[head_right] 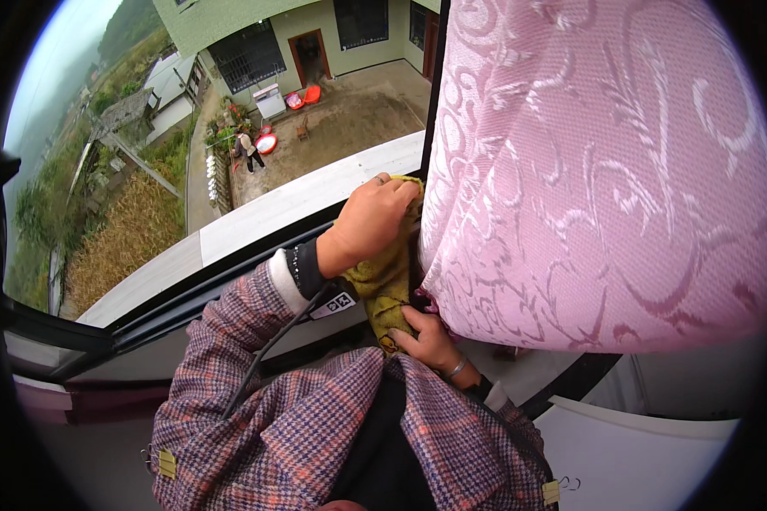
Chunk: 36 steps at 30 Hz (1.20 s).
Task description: The person wipes the window frame and sill with a yellow cloth, moving along the frame and adjusting the cloth repeatedly. The person briefly closes the window, then reopens it and continues wiping the frame and sill.
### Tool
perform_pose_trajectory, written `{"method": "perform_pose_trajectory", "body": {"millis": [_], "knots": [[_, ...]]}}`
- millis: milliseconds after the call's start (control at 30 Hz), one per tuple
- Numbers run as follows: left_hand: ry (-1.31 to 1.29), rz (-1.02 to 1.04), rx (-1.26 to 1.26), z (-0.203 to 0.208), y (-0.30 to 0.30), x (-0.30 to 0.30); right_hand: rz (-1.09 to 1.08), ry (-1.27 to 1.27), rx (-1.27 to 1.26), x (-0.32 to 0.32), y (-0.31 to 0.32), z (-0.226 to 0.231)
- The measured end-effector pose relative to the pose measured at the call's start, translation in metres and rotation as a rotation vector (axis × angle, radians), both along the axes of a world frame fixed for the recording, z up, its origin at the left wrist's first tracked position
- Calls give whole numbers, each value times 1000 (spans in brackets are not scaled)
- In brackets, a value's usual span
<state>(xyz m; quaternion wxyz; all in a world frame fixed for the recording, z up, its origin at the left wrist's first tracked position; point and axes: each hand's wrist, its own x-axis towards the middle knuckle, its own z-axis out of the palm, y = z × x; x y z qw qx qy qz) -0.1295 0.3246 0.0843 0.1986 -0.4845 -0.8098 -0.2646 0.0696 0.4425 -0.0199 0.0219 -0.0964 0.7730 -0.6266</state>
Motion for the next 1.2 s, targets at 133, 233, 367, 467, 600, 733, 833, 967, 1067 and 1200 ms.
{"method": "perform_pose_trajectory", "body": {"millis": [133,233,367,467,600,733,833,967,1067,1200], "knots": [[-821,-280,147,-12,-55,70,107,-129,18,10,13,-16],[-1262,-218,175,-39,-78,93,229,-368,159,17,34,-27],[-967,-56,148,-59,-80,93,177,-528,156,27,66,-21],[-1068,72,67,-56,-94,90,174,-473,177,21,43,-13],[-1213,-241,318,-37,-106,93,211,-73,760,0,-1,22],[-1292,-257,399,-20,-111,98,-46,332,545,-25,-20,83],[-1337,-225,379,-15,-118,104,-356,577,376,-78,-23,108],[-1321,-248,321,-19,-124,106,-556,313,912,-147,5,113],[-1292,-167,328,-24,-137,104,-545,176,1154,-174,17,106],[-1357,-174,342,-26,-141,105,-585,59,1309,-182,20,103]]}}
